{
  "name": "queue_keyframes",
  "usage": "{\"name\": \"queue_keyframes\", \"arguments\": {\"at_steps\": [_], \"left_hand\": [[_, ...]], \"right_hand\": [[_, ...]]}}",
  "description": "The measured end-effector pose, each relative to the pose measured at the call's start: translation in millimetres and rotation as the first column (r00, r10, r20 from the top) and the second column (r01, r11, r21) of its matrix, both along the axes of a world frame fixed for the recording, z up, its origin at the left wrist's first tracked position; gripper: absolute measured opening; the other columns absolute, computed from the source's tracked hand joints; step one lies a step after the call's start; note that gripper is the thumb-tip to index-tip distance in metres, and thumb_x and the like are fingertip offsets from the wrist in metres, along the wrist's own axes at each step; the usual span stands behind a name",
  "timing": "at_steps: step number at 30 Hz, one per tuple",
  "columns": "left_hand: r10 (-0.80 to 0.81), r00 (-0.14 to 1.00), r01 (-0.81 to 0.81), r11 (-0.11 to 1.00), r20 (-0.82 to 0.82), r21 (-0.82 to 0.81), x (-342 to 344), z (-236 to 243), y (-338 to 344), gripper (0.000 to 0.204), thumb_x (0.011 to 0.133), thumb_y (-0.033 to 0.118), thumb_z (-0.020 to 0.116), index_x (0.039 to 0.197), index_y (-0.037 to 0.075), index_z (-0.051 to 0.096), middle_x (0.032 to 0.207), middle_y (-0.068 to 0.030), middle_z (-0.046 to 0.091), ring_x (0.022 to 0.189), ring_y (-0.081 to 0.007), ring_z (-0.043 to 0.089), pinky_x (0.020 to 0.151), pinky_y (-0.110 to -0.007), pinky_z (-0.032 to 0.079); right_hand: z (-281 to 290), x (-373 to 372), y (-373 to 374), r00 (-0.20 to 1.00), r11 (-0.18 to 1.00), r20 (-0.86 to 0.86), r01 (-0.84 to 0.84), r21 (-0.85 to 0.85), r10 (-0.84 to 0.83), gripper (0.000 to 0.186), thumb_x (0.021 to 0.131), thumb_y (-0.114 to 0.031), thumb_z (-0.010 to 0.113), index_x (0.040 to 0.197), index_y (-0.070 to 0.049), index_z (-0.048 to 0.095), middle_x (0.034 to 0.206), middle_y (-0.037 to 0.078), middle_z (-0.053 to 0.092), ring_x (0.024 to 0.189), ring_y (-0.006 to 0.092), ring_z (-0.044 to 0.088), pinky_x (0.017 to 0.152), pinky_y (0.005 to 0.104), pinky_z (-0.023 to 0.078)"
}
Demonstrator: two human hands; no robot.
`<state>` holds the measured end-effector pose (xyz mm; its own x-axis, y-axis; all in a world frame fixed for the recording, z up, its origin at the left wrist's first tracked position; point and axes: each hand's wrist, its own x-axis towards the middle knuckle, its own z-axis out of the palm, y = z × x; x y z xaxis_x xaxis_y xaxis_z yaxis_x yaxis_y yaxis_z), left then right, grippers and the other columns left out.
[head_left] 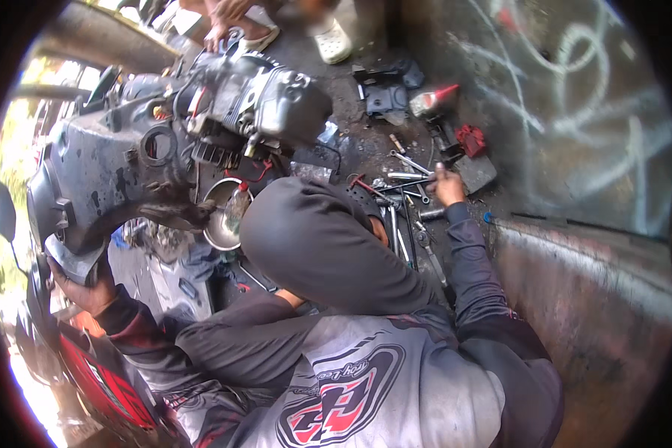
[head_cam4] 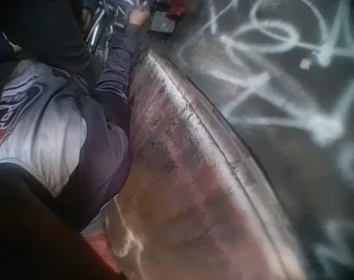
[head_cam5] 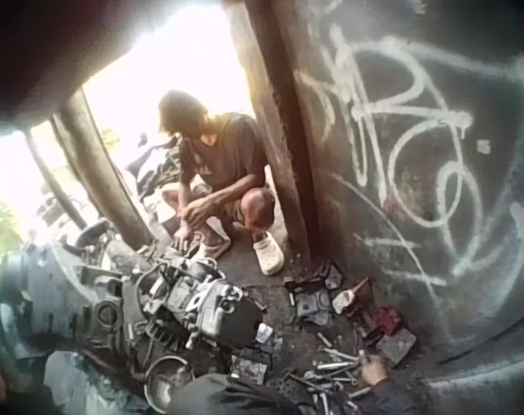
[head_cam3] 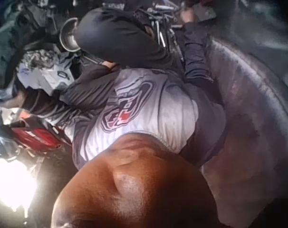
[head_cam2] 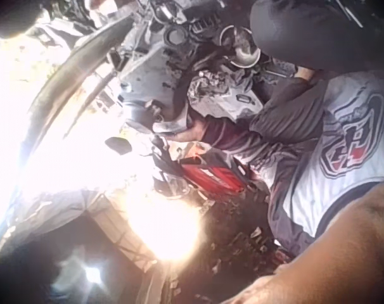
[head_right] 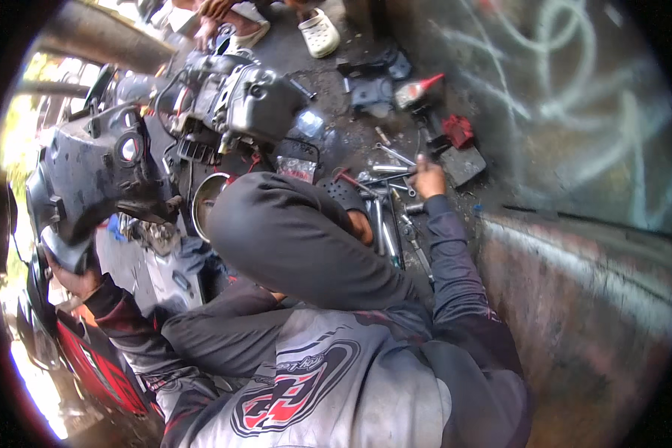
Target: Repairing a motorcycle engine and related mechanical components.
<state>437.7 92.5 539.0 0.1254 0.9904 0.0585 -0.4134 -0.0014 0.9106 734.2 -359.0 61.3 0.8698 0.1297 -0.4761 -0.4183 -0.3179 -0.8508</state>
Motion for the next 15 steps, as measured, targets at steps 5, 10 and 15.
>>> {"name": "queue_keyframes", "arguments": {"at_steps": [5,10,15], "left_hand": [[0.009,0.999,-0.012,0.996,0.035,0.088,-118.8,-19.4,82.9,0.051,0.088,0.022,0.065,0.135,0.005,0.053,0.134,-0.0129,0.059,0.125,-0.0328,0.055,0.109,-0.058,0.038],[0.047,0.998,-0.046,0.998,0.03,-0.04,-179.9,-52.5,75.8,0.047,0.091,0.026,0.06,0.132,0.003,0.056,0.134,-0.0138,0.059,0.125,-0.0332,0.054,0.108,-0.058,0.038],[0.182,0.983,-0.18,0.983,0.029,-0.044,-242.6,-101.9,84.7,0.048,0.087,0.018,0.069,0.131,0.005,0.056,0.13,-0.0124,0.062,0.124,-0.0294,0.056,0.108,-0.062,0.036]], "right_hand": [[7.7,32.5,-9.5,0.993,0.964,0.088,0.058,0.259,-0.083,0.033,0.101,-0.016,0.053,0.124,0.008,0.053,0.105,0.019,0.07,0.091,0.0236,0.07,0.074,0.0324,0.057],[135.4,44.6,54.0,0.94,0.701,-0.317,0.141,0.699,0.127,0.048,0.107,-0.032,0.039,0.137,0.005,0.045,0.133,0.024,0.056,0.127,0.0352,0.054,0.108,0.0433,0.044],[232.0,40.7,102.0,0.96,0.714,-0.064,-0.157,0.682,0.272,0.061,0.106,-0.044,0.034,0.145,0.002,0.035,0.144,0.02,0.048,0.136,0.0326,0.045,0.116,0.0445,0.033]]}}
